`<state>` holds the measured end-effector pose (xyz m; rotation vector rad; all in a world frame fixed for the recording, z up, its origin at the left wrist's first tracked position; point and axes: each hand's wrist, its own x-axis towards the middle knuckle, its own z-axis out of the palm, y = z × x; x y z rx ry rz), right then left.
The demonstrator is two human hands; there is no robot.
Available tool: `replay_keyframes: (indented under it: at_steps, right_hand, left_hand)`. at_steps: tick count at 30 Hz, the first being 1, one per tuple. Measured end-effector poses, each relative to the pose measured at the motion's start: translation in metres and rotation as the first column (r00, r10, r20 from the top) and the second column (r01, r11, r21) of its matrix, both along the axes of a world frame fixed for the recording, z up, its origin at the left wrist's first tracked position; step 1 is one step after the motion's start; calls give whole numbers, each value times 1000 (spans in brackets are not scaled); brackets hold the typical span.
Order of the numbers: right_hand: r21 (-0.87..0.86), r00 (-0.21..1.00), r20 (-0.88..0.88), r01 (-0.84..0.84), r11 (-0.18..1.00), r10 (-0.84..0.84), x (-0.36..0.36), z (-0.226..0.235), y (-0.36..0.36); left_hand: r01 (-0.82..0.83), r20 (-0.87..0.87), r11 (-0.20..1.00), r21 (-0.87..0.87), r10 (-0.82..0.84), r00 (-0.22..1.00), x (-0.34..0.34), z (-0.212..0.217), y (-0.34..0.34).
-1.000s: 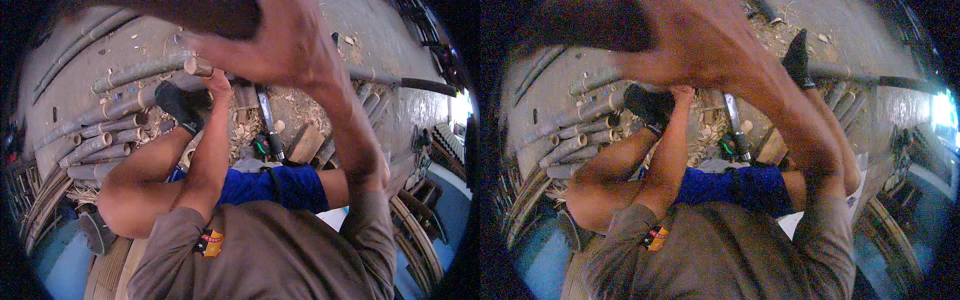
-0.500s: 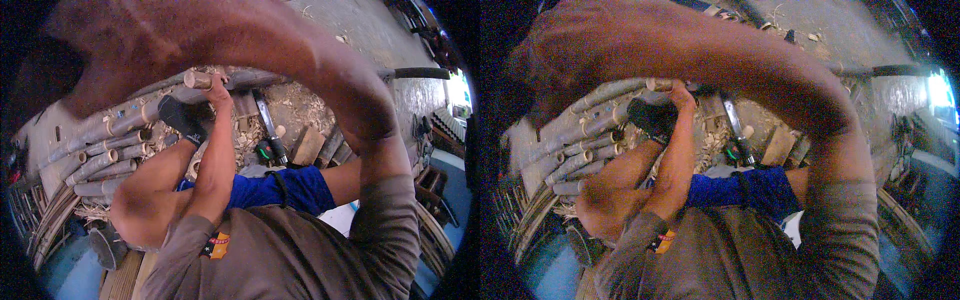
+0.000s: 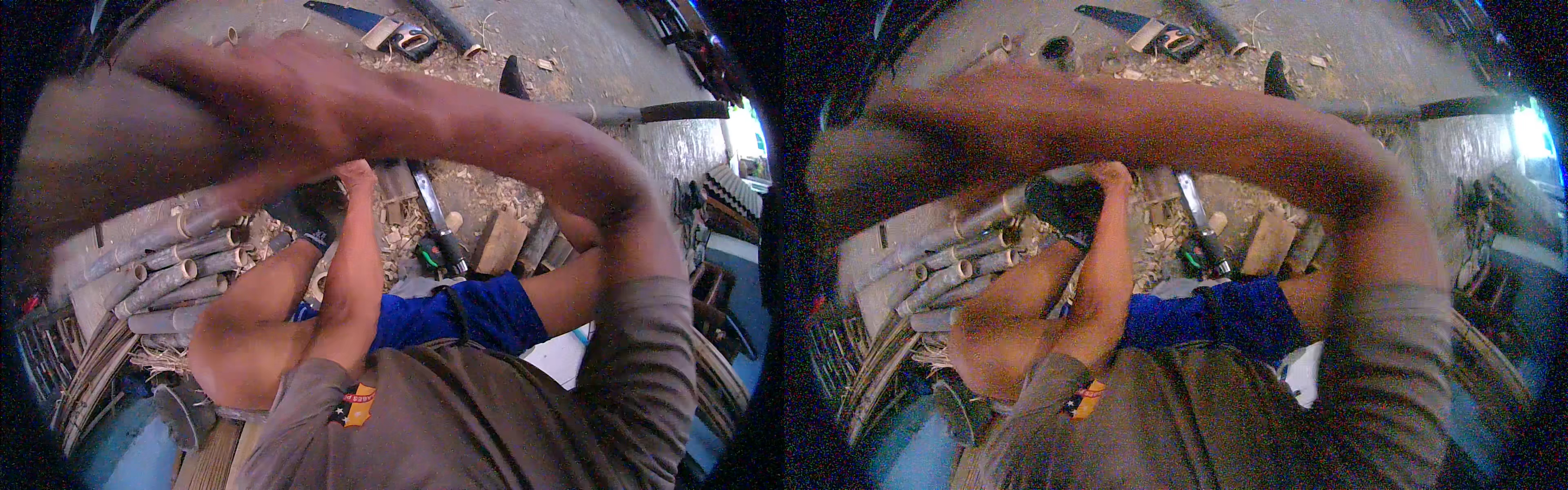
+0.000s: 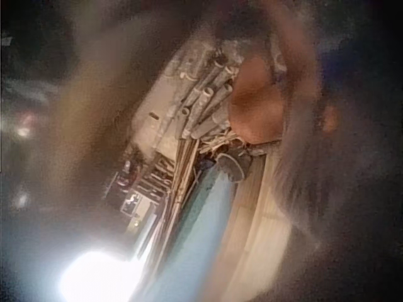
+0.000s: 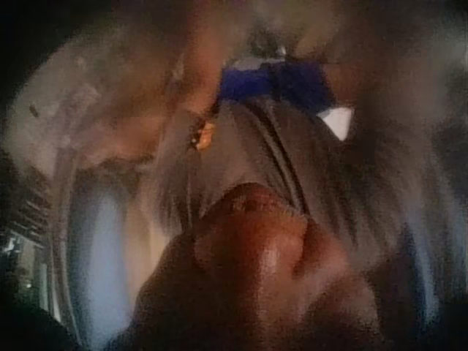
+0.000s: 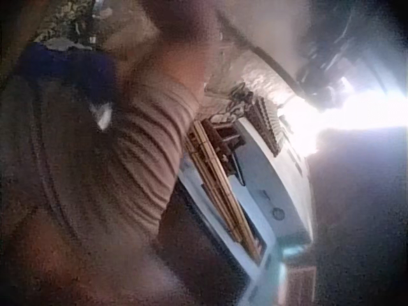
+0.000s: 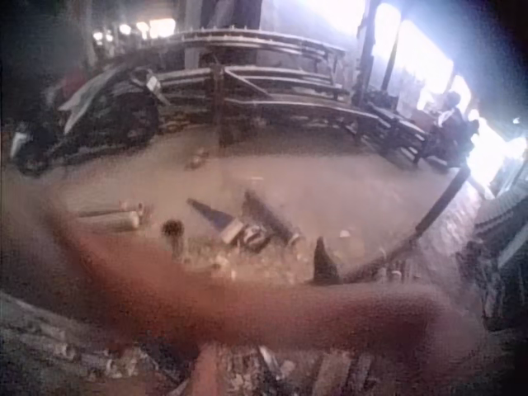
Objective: The person measures bamboo poles with a tape measure, marks them with a knife, and cuts them using a hand saw. The person then splits the cut sections with a machete and fits smaller bamboo pieces into the larger ones.
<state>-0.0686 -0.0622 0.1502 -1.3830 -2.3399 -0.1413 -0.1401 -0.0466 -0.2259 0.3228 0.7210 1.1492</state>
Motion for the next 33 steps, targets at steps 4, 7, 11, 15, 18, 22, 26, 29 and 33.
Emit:
replay_keyframes:
  at_steps: [4,7,11,15,18,22,26,29,33]
  right_hand:
    - [-358,927,368,213,909,-72,27,-32,-18]
    - [-144,999,15,34,989,-32,-10,10,19]
    - [25,998,21,51,998,-51,3,28,6]
    - [-215,970,242,31,976,23,12,-31,6]
    - [-458,918,396,231,858,-35,38,-19,-7]
    - [-36,998,54,13,999,-11,9,23,20]
    - [-50,998,-69,5,999,-8,8,8,-3]
    - [-331,981,150,165,929,-121,23,-11,-29]
    - [-415,911,337,370,831,-237,59,2,-49]
  left_hand:
    - [123,-517,946,300,53,854,20,-36,11]
    - [268,-605,912,310,-28,795,1,-30,21]
    - [220,-84,947,233,-206,975,30,-71,1]
    - [281,-717,684,673,512,473,-33,-144,51]
    - [260,-780,854,451,236,579,29,-90,32]
    - [253,-552,928,275,-63,831,21,-60,14]
    - [112,-492,937,330,70,868,5,-72,-5]
    - [176,-634,967,186,-19,773,0,-81,-5]
    - [296,-886,931,212,55,460,-13,-82,-4]
